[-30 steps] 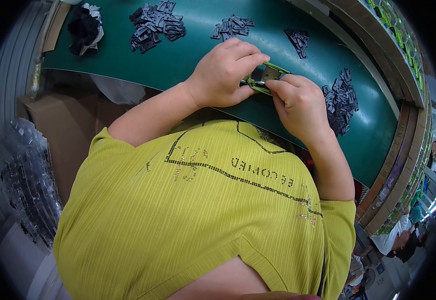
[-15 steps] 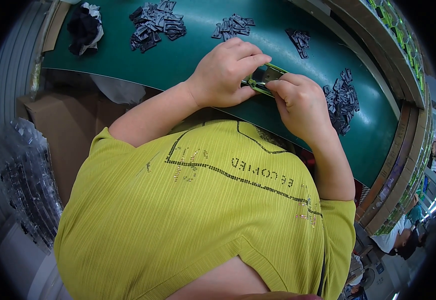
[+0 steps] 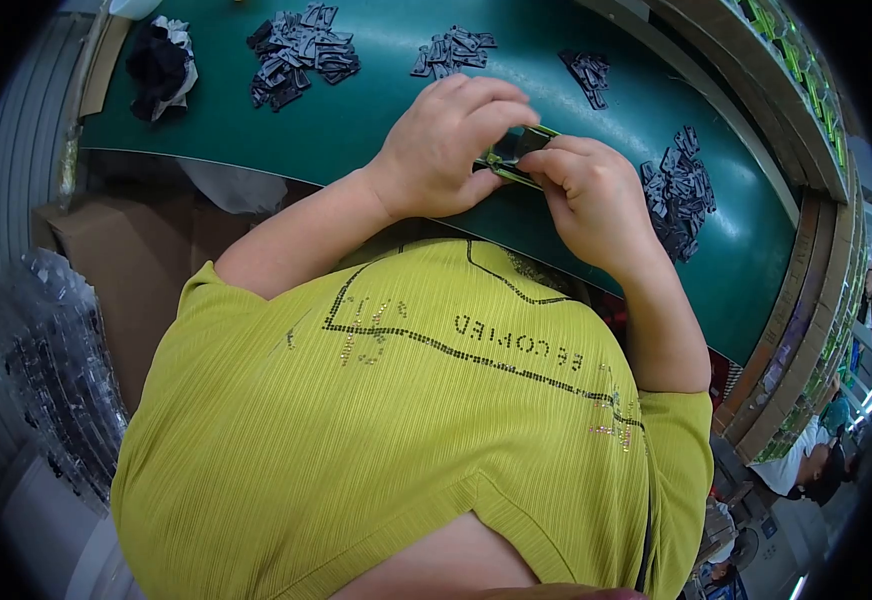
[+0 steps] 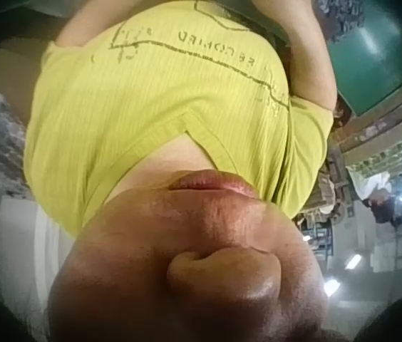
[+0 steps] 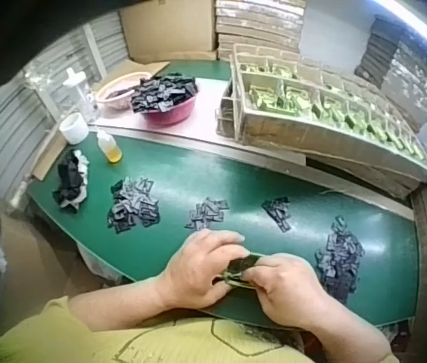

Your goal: The person assembles toy car bodies by picking them up from a tray, inserting small plastic components into each shell by hand, and placing the assembled toy cars back into a tray.

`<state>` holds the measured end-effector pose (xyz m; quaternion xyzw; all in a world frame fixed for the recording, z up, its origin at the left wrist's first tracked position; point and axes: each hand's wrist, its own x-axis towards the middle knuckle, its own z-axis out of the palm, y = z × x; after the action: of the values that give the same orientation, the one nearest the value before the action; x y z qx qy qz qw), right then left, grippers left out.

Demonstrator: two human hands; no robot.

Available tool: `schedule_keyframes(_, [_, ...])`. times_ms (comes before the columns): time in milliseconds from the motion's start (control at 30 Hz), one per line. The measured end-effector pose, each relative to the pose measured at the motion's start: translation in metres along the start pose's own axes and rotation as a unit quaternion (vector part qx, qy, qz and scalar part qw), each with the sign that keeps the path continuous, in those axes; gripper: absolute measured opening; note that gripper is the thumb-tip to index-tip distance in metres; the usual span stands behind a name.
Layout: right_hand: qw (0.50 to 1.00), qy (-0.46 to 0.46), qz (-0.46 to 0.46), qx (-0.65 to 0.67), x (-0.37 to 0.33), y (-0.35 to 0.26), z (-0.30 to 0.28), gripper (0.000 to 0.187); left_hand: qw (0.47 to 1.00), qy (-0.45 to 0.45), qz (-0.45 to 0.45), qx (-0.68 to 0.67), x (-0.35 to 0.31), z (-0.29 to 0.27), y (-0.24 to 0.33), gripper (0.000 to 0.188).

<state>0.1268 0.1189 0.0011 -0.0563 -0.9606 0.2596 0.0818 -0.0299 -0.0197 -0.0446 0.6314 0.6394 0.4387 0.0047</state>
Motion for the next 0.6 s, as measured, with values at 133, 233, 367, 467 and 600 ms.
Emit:
schedule_keyframes(133, [0.999,0.001,0.012,0.048,0.001,0.002,0.000,0.014,0.998,-0.053,0.028,0.027,0.001,-0.001,0.001,0.028])
schedule_keyframes(233, [0.993,-0.027,0.047,0.101,0.002,-0.001,-0.010,0.011,0.998,-0.059,-0.003,-0.004,-0.002,0.001,0.001,0.022])
schedule_keyframes(367, [0.998,-0.013,-0.037,-0.040,-0.001,0.004,-0.003,0.010,0.998,-0.057,-0.021,0.013,-0.003,0.002,0.006,0.022])
schedule_keyframes(467, [0.997,0.013,-0.061,-0.053,-0.004,0.006,0.005,0.010,0.997,-0.058,-0.015,0.038,0.001,-0.001,0.013,0.019])
schedule_keyframes(600, [0.994,0.013,-0.095,-0.057,-0.002,0.007,0.003,0.010,0.997,-0.078,0.004,0.027,0.001,0.002,0.012,0.014])
